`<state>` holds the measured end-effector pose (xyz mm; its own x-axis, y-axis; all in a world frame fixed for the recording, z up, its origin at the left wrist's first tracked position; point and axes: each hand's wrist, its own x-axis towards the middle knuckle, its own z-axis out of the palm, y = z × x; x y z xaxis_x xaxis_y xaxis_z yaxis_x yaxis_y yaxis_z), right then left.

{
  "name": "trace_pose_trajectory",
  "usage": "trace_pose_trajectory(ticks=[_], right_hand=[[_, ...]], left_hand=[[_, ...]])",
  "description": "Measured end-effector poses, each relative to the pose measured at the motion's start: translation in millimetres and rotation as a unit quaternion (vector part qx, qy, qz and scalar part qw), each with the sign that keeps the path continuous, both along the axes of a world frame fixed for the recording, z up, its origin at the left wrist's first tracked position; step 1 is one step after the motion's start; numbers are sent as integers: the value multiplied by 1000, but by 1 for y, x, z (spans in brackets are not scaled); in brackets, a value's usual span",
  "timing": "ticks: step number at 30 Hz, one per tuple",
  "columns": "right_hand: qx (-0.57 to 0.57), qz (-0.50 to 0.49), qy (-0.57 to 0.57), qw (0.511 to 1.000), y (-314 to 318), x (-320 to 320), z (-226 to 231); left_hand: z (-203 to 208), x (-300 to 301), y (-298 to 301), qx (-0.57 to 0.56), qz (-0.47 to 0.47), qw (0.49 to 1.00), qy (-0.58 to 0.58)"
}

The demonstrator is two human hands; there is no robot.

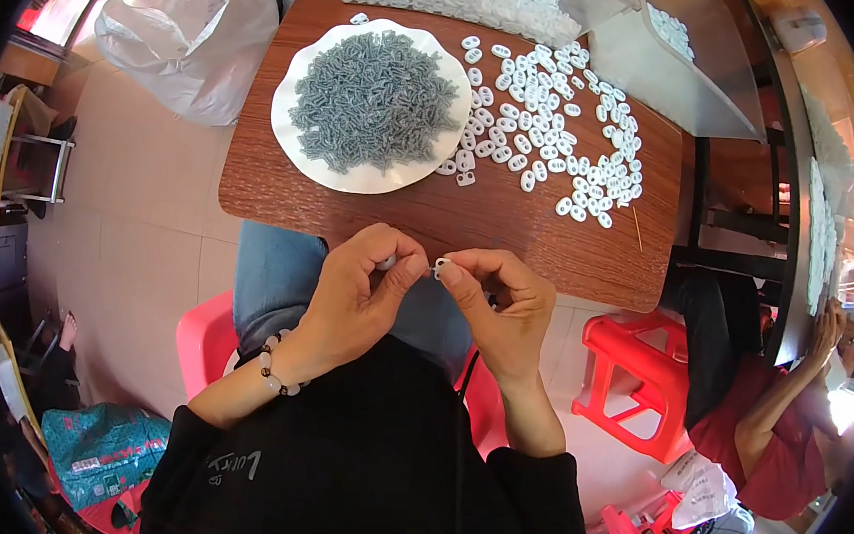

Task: The recorder is manually assembling small white plastic parts by inserting grey plastic loops into them.

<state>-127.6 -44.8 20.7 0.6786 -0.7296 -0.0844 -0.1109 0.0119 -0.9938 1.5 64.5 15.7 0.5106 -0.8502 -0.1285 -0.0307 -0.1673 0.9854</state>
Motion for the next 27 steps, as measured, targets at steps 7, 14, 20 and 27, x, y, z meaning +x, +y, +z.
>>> trace_pose_trajectory(ticks=[7,14,20,27], right_hand=[[-58,-4,19,998,3,3,0],[-106,-10,24,994,7,4,1],[-97,-8,-2,995,8,4,-7],[-75,-8,14,997,8,5,-10]], left_hand=[[-2,0,0,-11,-1,998,-58],[3,-2,-1,-18,21,992,-121],[2,-4,-2,-15,30,992,-120],[-9,-5,-2,-21,37,994,-96]])
